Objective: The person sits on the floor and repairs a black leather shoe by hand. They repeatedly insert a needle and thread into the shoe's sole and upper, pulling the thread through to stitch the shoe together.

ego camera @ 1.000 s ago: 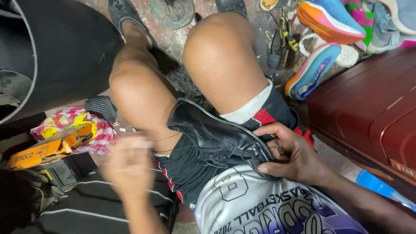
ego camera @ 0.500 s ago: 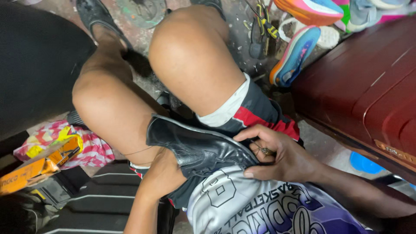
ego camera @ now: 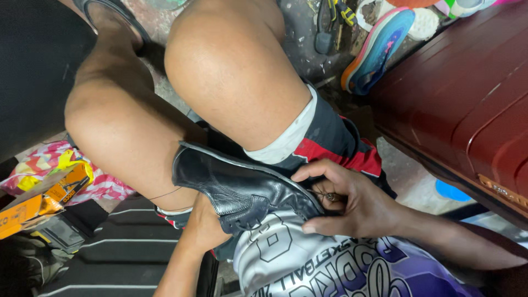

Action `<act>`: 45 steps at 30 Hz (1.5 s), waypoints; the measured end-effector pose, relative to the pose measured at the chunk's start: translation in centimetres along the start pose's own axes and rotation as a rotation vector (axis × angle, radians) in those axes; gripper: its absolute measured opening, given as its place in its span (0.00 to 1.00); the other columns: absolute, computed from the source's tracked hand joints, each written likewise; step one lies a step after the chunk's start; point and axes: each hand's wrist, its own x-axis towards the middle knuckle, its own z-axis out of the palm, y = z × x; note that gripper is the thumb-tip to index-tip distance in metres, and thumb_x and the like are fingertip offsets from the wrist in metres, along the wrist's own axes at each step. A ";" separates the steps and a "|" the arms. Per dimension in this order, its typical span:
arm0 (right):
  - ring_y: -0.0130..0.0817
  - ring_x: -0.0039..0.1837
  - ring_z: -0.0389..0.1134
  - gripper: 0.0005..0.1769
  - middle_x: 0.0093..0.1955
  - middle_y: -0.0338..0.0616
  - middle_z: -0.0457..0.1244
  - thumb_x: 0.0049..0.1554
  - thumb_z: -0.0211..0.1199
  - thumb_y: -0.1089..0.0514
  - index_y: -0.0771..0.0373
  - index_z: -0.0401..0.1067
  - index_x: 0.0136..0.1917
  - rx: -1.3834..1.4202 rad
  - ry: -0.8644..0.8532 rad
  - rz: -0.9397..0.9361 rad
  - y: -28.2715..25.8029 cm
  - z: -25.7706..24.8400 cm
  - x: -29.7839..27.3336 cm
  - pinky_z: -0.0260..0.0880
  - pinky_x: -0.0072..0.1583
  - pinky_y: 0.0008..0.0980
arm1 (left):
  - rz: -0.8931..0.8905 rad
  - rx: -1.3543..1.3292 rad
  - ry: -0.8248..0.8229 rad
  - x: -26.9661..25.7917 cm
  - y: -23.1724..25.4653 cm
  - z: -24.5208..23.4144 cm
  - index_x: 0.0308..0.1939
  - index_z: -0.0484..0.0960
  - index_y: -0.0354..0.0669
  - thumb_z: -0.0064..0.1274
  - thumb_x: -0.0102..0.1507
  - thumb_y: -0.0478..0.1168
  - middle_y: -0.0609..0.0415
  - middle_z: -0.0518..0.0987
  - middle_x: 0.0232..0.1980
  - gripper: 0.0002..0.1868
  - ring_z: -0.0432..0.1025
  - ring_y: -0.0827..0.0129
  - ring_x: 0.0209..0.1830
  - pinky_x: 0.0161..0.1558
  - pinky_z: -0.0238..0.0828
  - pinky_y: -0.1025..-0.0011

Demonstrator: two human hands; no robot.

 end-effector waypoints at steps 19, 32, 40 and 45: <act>0.38 0.42 0.72 0.43 0.53 0.51 0.69 0.56 0.63 0.33 0.52 0.57 0.77 -0.892 0.099 -0.509 -4.7 -3.1 -2.5 0.70 0.41 0.38 | -0.115 -0.117 0.132 -0.4 -0.9 0.7 0.47 0.83 0.35 0.69 0.50 0.37 0.48 0.85 0.47 0.22 0.78 0.61 0.48 0.55 0.72 0.65; 0.33 0.43 0.71 0.12 0.42 0.46 0.69 0.60 0.64 0.55 0.64 0.72 0.39 -0.318 0.002 -0.356 -2.6 -5.3 -1.9 0.68 0.44 0.35 | -0.159 -0.503 0.008 -0.6 -0.6 0.2 0.52 0.82 0.30 0.63 0.57 0.31 0.45 0.84 0.50 0.19 0.77 0.69 0.50 0.55 0.75 0.67; 0.40 0.49 0.67 0.19 0.47 0.55 0.65 0.66 0.58 0.49 0.62 0.62 0.40 0.757 0.032 -0.344 0.4 -2.9 -0.6 0.60 0.37 0.23 | -0.131 0.090 -0.073 0.1 1.2 -1.1 0.54 0.80 0.36 0.63 0.53 0.40 0.39 0.80 0.57 0.26 0.71 0.46 0.60 0.61 0.65 0.57; 0.29 0.38 0.58 0.18 0.37 0.42 0.57 0.71 0.58 0.50 0.61 0.61 0.43 0.793 -0.042 -0.425 1.5 -0.9 0.2 0.61 0.42 0.33 | -0.046 0.281 -0.042 0.8 2.0 -1.9 0.52 0.83 0.42 0.64 0.52 0.42 0.40 0.81 0.55 0.24 0.71 0.41 0.58 0.60 0.65 0.54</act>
